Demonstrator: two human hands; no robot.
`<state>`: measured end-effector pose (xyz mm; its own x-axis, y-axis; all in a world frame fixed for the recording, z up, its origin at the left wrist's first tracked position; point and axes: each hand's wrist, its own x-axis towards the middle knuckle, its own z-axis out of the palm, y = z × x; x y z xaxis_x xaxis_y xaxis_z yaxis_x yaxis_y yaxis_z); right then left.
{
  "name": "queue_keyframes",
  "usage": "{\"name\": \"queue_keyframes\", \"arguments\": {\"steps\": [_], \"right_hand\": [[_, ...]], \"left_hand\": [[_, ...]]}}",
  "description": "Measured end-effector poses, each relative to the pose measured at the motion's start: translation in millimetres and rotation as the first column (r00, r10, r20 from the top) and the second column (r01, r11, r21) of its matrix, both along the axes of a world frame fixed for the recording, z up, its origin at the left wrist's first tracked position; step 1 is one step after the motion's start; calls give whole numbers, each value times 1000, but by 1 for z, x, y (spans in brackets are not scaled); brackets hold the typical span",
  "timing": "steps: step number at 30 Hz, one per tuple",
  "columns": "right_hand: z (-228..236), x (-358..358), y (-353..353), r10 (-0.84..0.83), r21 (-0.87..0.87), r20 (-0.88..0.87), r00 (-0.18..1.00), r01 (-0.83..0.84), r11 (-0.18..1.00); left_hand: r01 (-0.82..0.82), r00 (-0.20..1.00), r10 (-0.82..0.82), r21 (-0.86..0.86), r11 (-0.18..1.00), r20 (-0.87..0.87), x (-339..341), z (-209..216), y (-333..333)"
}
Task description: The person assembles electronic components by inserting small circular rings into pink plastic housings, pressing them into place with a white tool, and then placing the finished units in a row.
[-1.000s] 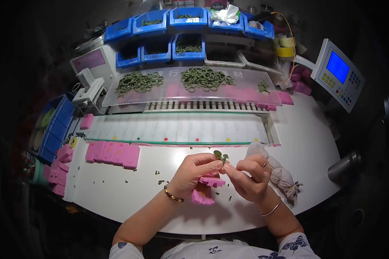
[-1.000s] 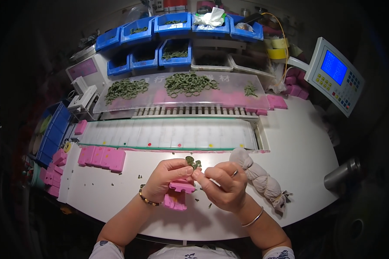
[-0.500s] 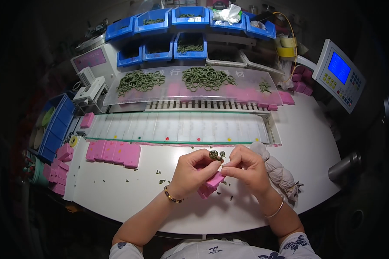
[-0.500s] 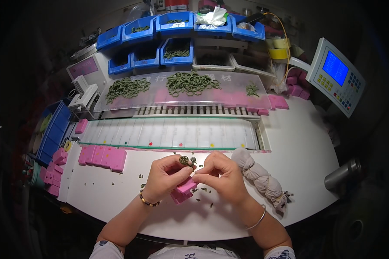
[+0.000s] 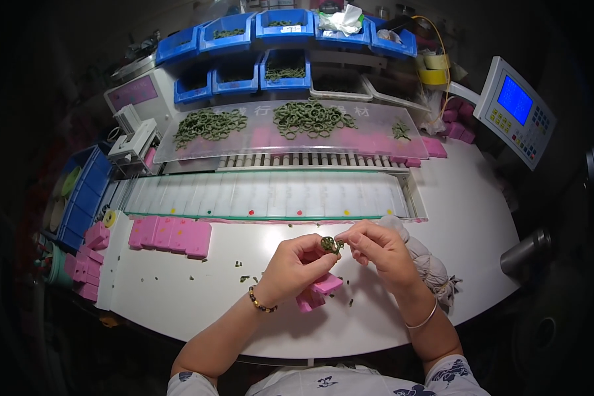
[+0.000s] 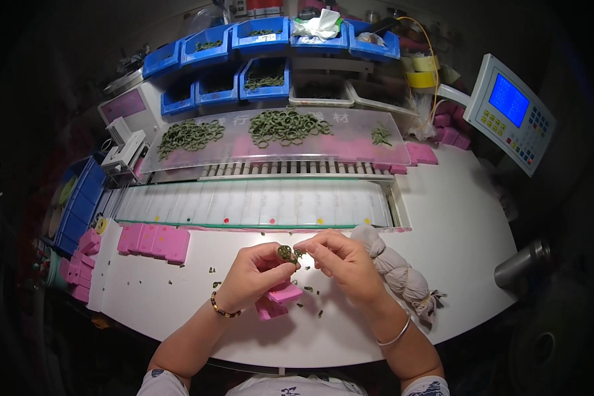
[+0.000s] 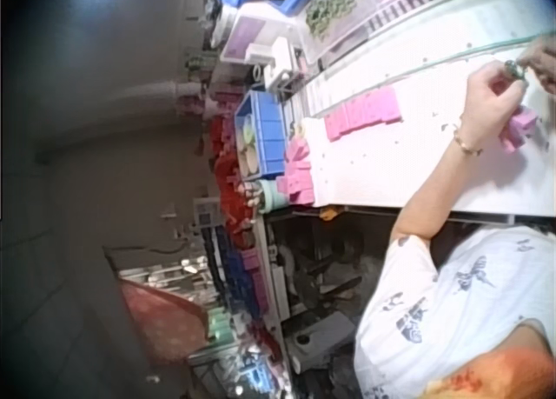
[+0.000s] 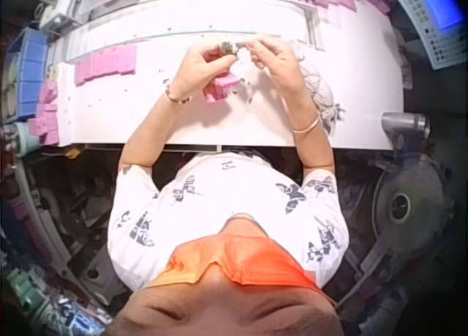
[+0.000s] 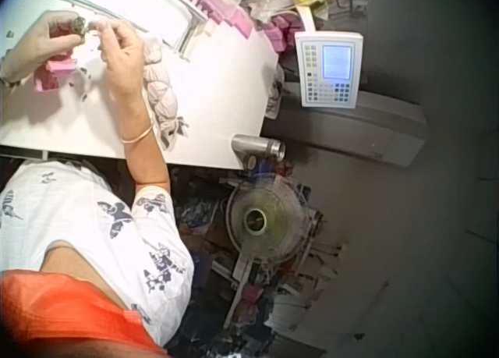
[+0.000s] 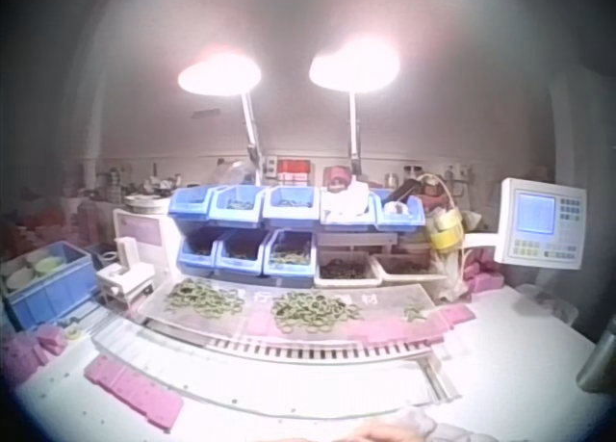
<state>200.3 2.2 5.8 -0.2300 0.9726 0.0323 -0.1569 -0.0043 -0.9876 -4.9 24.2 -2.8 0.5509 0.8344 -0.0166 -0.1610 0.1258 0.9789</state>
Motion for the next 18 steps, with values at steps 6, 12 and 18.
{"name": "queue_keyframes", "arguments": {"steps": [6, 12, 18], "right_hand": [[5, -6, -3, 23, 24, 19, 1000, -24, 999], [1, -3, -1, -17, -94, -57, 998, 11, 996], [-1, -6, 0, -98, -118, -114, 989, 84, 989]], "left_hand": [[7, 999, -5, 52, 999, -49, 0, -5, 1], [53, 999, -53, -13, 999, 0, 1, -6, 1], [99, 991, -92, -77, 992, 93, -2, -5, 2]]}}
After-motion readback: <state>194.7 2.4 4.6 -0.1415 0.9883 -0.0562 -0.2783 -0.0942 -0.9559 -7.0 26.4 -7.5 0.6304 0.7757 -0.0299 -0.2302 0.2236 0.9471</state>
